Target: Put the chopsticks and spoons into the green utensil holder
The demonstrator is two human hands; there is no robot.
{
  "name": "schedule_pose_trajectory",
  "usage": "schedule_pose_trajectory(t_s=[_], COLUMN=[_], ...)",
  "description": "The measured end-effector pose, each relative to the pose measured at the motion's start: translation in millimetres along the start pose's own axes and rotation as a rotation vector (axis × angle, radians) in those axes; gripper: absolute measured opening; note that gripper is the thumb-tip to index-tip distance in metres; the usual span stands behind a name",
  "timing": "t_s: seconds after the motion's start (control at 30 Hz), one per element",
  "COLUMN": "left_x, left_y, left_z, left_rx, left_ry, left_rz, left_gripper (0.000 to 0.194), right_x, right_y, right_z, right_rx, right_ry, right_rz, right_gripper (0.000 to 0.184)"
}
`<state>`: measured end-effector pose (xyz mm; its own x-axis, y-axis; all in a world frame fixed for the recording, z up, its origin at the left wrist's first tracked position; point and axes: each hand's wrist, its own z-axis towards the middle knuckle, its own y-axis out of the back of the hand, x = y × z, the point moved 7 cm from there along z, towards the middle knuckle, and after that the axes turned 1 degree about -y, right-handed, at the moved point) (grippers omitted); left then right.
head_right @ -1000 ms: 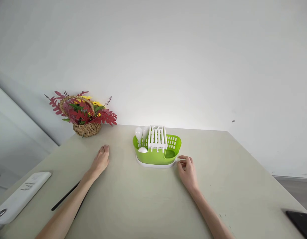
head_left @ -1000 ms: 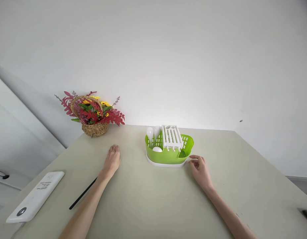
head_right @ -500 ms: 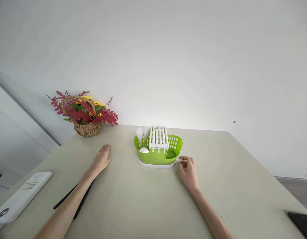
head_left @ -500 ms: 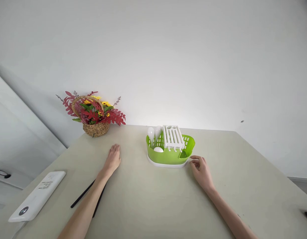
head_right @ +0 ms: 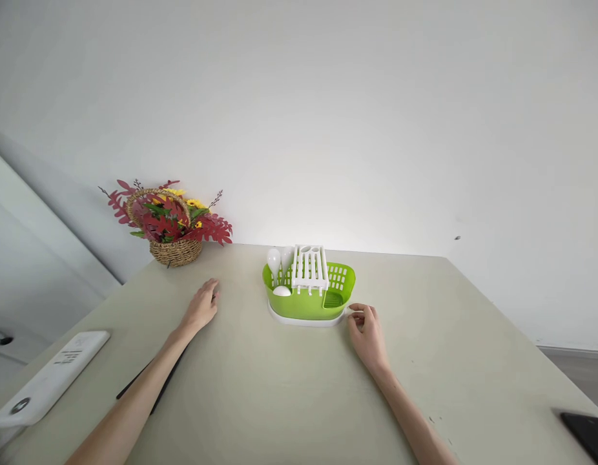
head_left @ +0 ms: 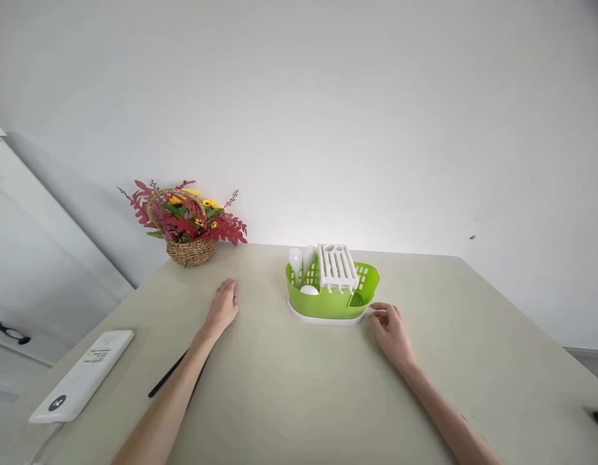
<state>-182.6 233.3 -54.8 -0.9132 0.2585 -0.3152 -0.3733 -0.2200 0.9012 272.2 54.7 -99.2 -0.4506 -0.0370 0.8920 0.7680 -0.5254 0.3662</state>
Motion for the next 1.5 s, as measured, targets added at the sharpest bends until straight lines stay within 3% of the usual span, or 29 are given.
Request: schedule_pose_trajectory(t_s=[0.2, 0.3, 0.43, 0.5, 0.6, 0.73, 0.9, 1.0, 1.17, 1.3, 1.4, 1.5], left_x=[-10, -7, 7, 11, 6, -27, -98, -152, -228, -246, -241, -234], left_y=[29.8, 45.4, 70.9, 85.9, 104.0, 116.3, 120.1, 129.0, 122.3, 101.2, 83.6, 74.5], left_z=[-4, -4, 0, 2, 3, -4, -19, -30, -40, -37, -32, -27], left_rx=[-0.087, -0.138, -0.349, -0.451, -0.515, -0.508, -0.463, -0.472, -0.227, -0.093, -0.062, -0.069], left_ry=[-0.027, 0.059, 0.239, 0.275, 0.280, 0.192, 0.024, -0.239, -0.667, -0.794, -0.788, -0.796], left_rz=[-0.121, -0.375, -0.795, -0.839, -0.849, -0.871, -0.746, -0.621, -0.440, -0.368, -0.328, -0.308], left_gripper=[0.047, 0.050, 0.040, 0.037, 0.035, 0.032, 0.031, 0.027, 0.032, 0.034, 0.038, 0.023], right_x=[2, 1, 0, 0, -1, -1, -1, -1, 1, 3, 4, 5], right_y=[0, 0, 0, -1, -1, -1, -1, -1, -1, -1, -1, -2], right_z=[-1, 0, 0, 0, 0, -1, -1, -1, -1, 0, 1, 1], right_rx=[0.002, 0.005, 0.010, 0.014, 0.018, 0.021, 0.021, 0.018, 0.012, 0.013, 0.011, 0.013], right_ry=[-0.002, -0.004, -0.009, -0.010, -0.009, -0.007, -0.002, 0.001, 0.004, 0.004, 0.005, 0.010], right_rz=[0.009, 0.010, 0.006, 0.005, 0.004, 0.001, -0.002, 0.000, 0.003, 0.002, 0.002, 0.005], right_gripper=[0.023, 0.022, 0.023, 0.024, 0.024, 0.023, 0.023, 0.023, 0.023, 0.023, 0.022, 0.022])
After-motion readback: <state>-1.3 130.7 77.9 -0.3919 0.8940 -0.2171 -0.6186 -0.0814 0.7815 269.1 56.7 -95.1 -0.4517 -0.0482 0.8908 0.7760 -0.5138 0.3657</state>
